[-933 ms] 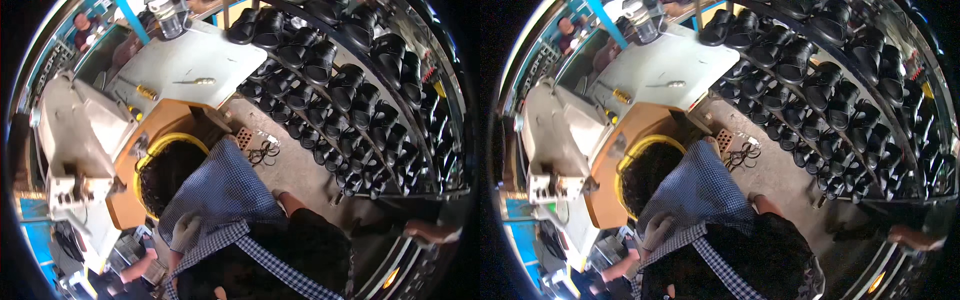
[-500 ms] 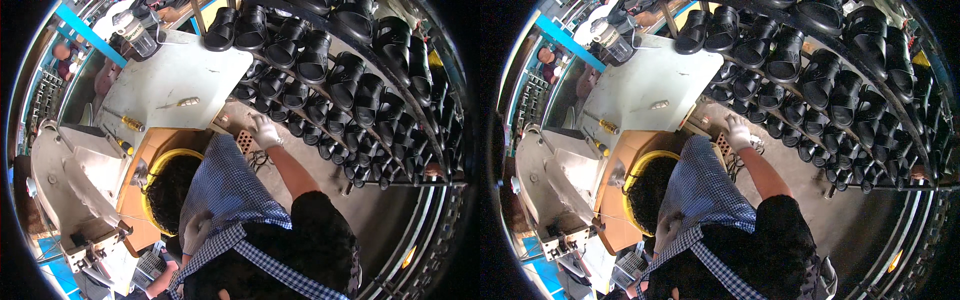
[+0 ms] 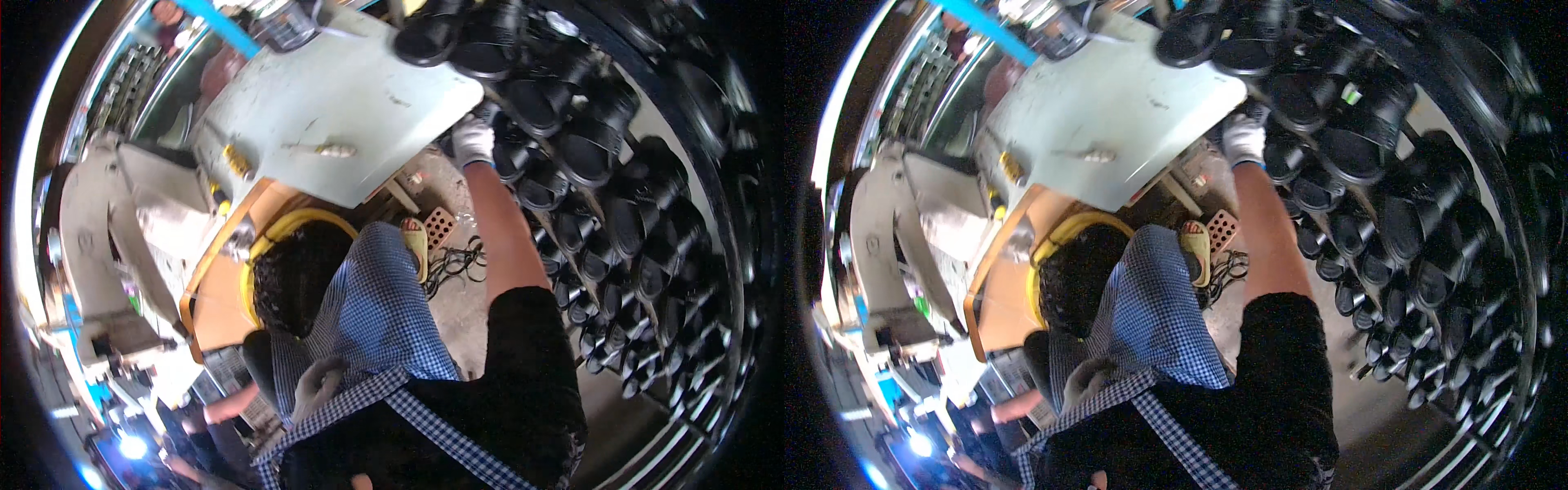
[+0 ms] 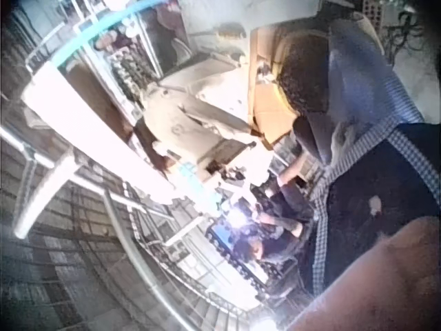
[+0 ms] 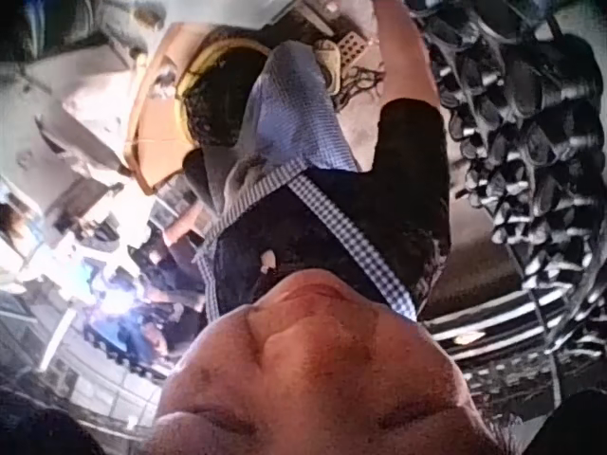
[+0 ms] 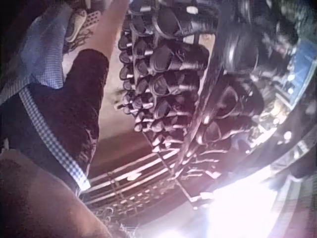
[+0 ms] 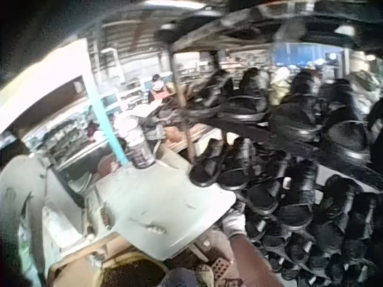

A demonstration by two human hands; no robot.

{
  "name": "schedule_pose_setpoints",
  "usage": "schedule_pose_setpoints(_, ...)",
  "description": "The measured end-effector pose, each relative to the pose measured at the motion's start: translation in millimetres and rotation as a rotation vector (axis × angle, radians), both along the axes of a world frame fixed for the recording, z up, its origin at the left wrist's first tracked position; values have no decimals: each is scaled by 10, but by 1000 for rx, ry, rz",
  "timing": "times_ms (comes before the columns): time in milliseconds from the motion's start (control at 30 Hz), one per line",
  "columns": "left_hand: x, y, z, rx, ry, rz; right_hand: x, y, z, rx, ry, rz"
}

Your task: Stitching or processing the soles of black sandals using an industrial shoe manufacturing machine.

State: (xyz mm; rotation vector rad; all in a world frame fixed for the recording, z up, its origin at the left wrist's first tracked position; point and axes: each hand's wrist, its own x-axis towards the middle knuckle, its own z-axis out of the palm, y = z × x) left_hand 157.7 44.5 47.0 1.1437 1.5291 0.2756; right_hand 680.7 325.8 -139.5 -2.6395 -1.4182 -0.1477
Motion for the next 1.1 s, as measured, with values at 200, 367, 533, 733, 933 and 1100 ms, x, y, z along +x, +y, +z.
schedule_pose_setpoints(200, 72, 181, 135, 142, -147, -429, -95, -114, 15, -30, -83, 160)
schedule_pose_setpoints(367, -14, 140, 134, 350, -228, -529, -365, -277, 124, -163, -252, 338)
schedule_pose_setpoints(533, -333, 64, 104, 181, -215, -335, -857, -690, 437, -172, -341, 396)
schedule_pose_setpoints(733, -827, 215, -156, 64, -150, -303, -1401, -1708, 1160, 293, -135, 418)
schedule_pose_setpoints(933, -863, 534, -462, -157, -685, -25, -2226, -2904, 2145, 943, 1228, 11)
schedule_pose_setpoints(1100, -757, 643, -273, 47, -1373, 248, -2975, -3007, 2184, 844, 1769, 153)
